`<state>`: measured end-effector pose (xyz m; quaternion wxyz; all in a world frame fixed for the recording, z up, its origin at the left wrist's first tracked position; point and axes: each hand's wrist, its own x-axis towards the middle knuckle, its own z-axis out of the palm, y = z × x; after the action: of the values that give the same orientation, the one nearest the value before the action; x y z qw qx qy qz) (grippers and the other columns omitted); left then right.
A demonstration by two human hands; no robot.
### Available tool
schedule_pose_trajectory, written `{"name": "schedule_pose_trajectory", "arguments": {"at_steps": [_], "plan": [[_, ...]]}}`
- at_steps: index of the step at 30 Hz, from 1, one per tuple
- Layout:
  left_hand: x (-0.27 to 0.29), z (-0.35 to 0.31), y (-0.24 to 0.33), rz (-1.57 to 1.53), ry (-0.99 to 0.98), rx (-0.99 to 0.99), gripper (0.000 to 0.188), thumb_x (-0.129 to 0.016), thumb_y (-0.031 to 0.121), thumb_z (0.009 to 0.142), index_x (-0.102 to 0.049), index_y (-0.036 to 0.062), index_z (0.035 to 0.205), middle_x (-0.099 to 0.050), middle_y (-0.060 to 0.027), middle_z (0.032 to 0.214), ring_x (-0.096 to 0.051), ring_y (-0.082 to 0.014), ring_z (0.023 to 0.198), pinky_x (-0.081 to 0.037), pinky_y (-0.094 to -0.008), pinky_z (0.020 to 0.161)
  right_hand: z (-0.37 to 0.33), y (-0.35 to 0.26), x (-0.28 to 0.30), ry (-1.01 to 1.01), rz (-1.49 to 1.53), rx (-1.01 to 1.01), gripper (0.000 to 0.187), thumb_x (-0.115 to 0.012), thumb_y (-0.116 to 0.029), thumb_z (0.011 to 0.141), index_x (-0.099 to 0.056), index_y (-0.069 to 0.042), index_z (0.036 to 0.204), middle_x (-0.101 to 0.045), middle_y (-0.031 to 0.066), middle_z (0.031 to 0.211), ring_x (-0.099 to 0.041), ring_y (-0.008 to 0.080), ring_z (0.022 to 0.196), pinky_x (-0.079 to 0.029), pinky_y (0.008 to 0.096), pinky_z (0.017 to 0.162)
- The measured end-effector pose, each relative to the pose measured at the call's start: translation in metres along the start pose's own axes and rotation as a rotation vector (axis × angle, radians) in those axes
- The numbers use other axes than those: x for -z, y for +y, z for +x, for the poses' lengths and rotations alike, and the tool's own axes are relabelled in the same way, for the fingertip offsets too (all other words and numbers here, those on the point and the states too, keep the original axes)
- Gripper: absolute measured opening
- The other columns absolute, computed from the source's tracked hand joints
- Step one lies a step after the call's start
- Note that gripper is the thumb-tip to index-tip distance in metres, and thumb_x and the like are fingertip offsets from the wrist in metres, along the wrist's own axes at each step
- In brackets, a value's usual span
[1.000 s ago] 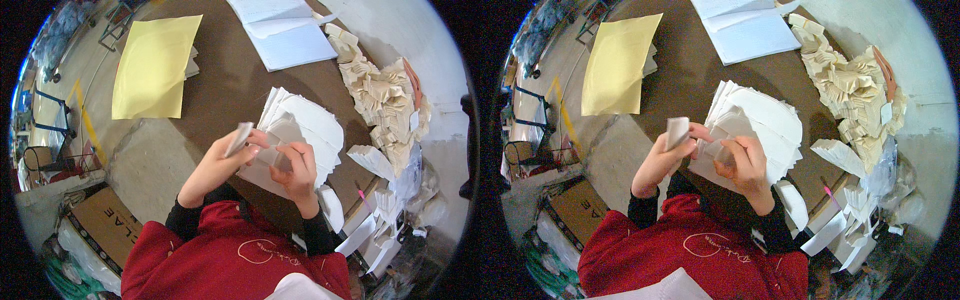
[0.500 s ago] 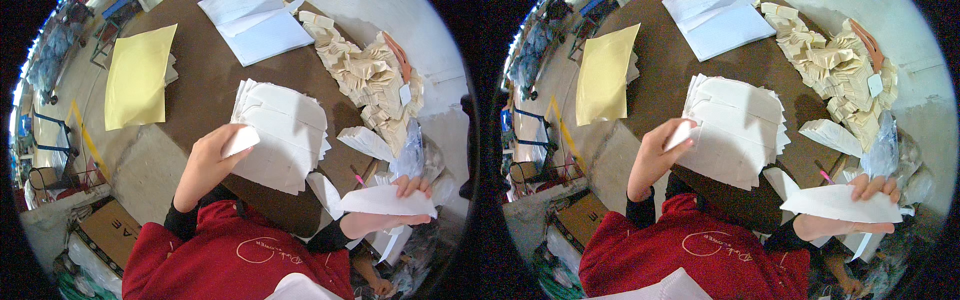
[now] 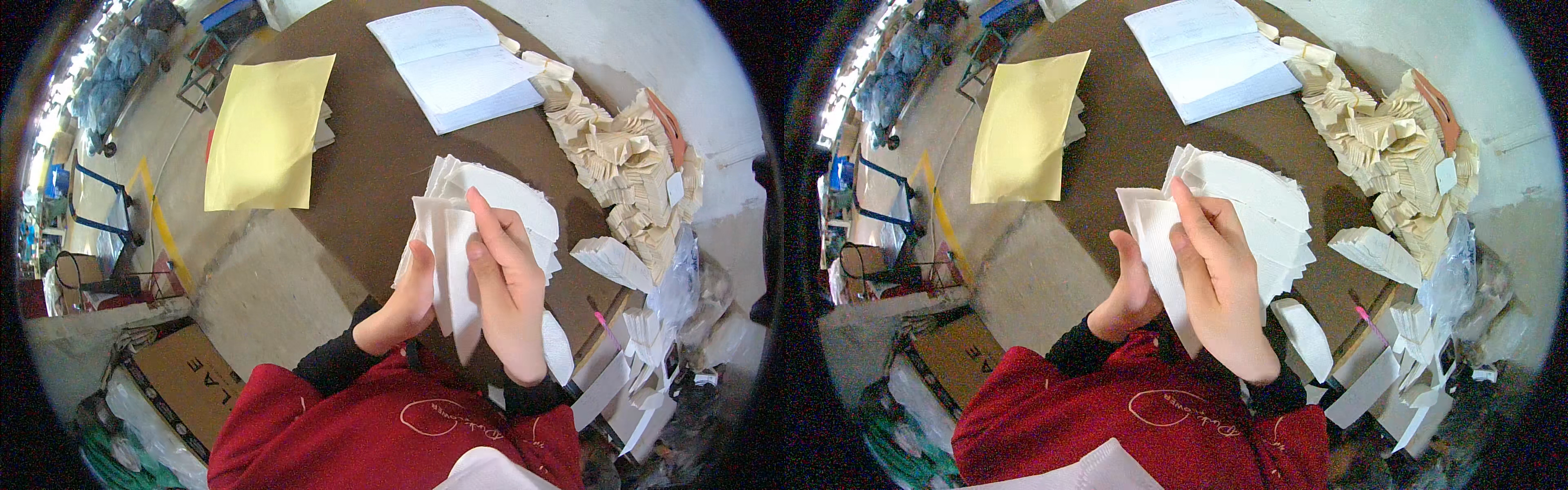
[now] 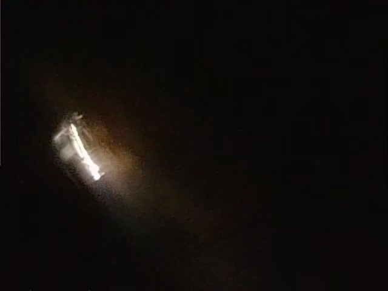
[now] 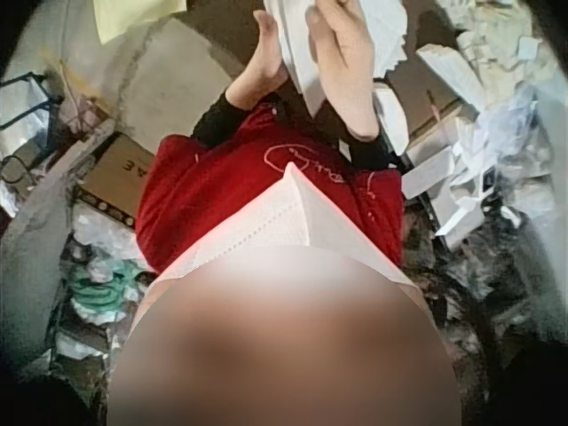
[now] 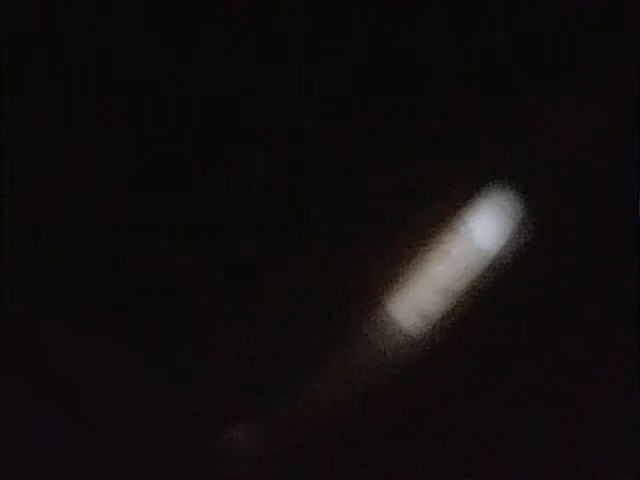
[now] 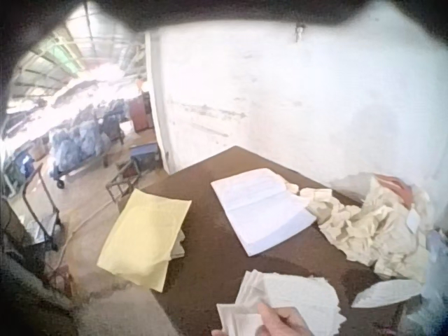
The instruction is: The person repeatedly folds white paper pieces by hand at a table, separating them from a stack and placing folded pieces into a growing pile. The person also handles yellow paper sheets and a notebook on the table.
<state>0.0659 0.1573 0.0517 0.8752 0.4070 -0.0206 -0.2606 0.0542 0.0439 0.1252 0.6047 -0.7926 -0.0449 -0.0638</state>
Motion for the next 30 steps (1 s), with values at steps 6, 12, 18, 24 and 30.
{"name": "schedule_pose_trajectory", "arguments": {"at_steps": [6, 12, 18, 24, 30], "plan": [[0.013, -0.010, -0.011, 0.091, -0.031, -0.112, 0.089, -0.041, 0.070, 0.088, -0.025, 0.0051, 0.147, -0.041, -0.0112, 0.141, -0.041, -0.0225, 0.131, -0.036, -0.0368, 0.106, -0.001, 0.012, -0.019, 0.042, -0.082, -0.012, 0.042, -0.055, 0.005, 0.090, -0.056, -0.004, 0.130, -0.056, 0.0122, 0.105, -0.057, 0.0201, 0.091, -0.046, 0.0266, 0.078], [0.011, -0.005, -0.008, -0.002, -0.030, -0.097, 0.067, -0.038, 0.056, 0.098, -0.035, 0.0051, 0.142, -0.050, -0.0103, 0.133, -0.048, -0.0210, 0.123, -0.038, -0.0347, 0.102, 0.006, 0.020, -0.033, 0.162, -0.309, 0.241, 0.043, -0.059, 0.004, 0.086, -0.058, -0.006, 0.128, -0.057, 0.0133, 0.111, -0.058, 0.0233, 0.097, -0.047, 0.0304, 0.082], [0.039, -0.003, 0.016, -0.321, 0.047, -0.202, 0.057, -0.040, 0.062, 0.094, -0.049, 0.0095, 0.113, -0.054, -0.0035, 0.079, -0.059, -0.0181, 0.075, -0.052, -0.0383, 0.078, 0.025, 0.027, 0.007, 0.207, -0.470, 0.149, 0.037, -0.067, -0.004, 0.083, -0.062, -0.004, 0.120, -0.055, 0.0132, 0.121, -0.059, 0.0250, 0.102, -0.046, 0.0327, 0.085], [0.068, -0.003, 0.044, -0.527, 0.139, -0.233, 0.036, -0.043, 0.047, 0.100, -0.049, 0.0120, 0.098, -0.033, 0.0018, 0.066, -0.032, -0.0088, 0.058, -0.034, -0.0251, 0.056, 0.037, 0.077, -0.001, -0.096, -0.752, 0.187, 0.039, -0.071, -0.011, 0.079, -0.062, -0.002, 0.116, -0.055, 0.0107, 0.110, -0.055, 0.0287, 0.104, -0.045, 0.0345, 0.089], [0.057, -0.006, 0.044, -0.476, 0.234, -0.161, 0.024, -0.044, 0.035, 0.101, -0.051, 0.0118, 0.100, -0.032, 0.0031, 0.066, -0.032, -0.0080, 0.058, -0.033, -0.0241, 0.055, 0.027, 0.107, -0.005, 0.039, -0.759, 0.331, 0.027, -0.064, -0.013, 0.086, -0.059, 0.000, 0.110, -0.056, 0.0129, 0.110, -0.054, 0.0309, 0.100, -0.045, 0.0387, 0.087]]}}
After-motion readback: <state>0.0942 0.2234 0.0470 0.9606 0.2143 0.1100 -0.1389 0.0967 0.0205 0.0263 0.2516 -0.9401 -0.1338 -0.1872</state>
